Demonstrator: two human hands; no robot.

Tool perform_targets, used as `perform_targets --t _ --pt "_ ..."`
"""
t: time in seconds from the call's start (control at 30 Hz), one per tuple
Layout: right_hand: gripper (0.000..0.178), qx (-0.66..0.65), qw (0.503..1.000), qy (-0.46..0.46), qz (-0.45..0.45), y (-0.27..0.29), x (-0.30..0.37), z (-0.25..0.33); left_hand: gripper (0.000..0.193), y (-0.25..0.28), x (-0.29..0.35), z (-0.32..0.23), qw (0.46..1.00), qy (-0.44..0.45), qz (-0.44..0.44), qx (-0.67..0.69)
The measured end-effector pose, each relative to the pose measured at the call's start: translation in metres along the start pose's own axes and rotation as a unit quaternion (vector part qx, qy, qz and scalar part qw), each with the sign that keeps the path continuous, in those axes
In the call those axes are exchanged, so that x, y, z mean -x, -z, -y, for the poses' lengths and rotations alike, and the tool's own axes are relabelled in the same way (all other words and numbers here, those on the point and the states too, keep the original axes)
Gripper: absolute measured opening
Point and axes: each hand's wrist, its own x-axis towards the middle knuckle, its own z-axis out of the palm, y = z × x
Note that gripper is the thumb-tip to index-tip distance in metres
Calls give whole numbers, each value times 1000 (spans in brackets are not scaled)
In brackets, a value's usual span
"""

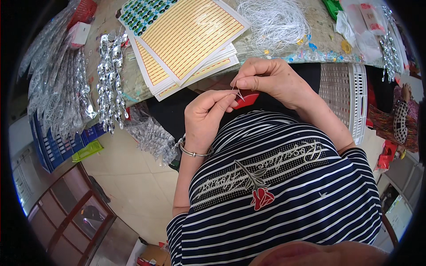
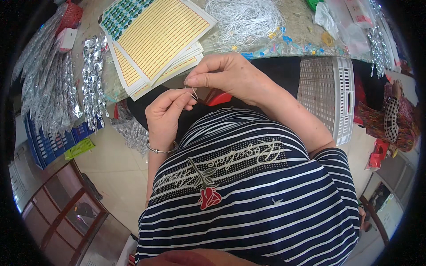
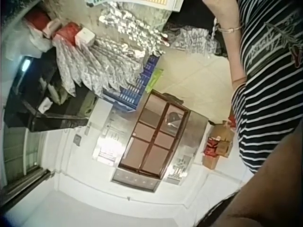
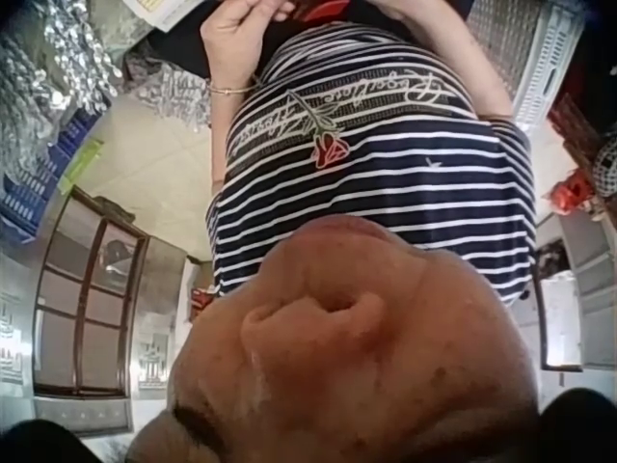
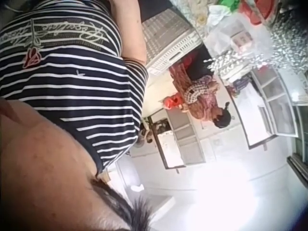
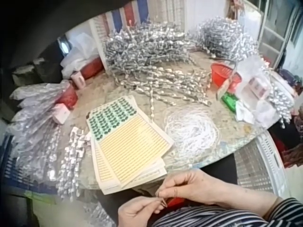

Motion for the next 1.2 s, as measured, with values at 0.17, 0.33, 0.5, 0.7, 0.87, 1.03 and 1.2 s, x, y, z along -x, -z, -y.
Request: perform_targets --t 0.17,0.33,0.5,0.7,0.87,1.03,1.2 --pt "14 -23 1000 10 -3 0 -3 -6 11 1 0 2 1000 -6 8 -14" --pt "15 -23 1000 -7 7 1 -6 -11 11 3 1 4 999 0 30 -45" --pt "10 -14 999 -38 4 -3 -4 -4 13 2 3 0 999 30 38 -17" --pt "10 -85 996 15 -29 3 -3 6 25 3 4 6 995 68 49 57" --pt "11 -45 998 37 -21 -4 0 9 30 -4 0 -1 994 23 28 107" --pt "11 -17 998 60 -19 -4 -1 0 20 -7 -9 -4 991 38 6 126" --pt "15 33 995 96 -18 -4 0 -4 14 -12 -7 -6 993 45 -44 101"
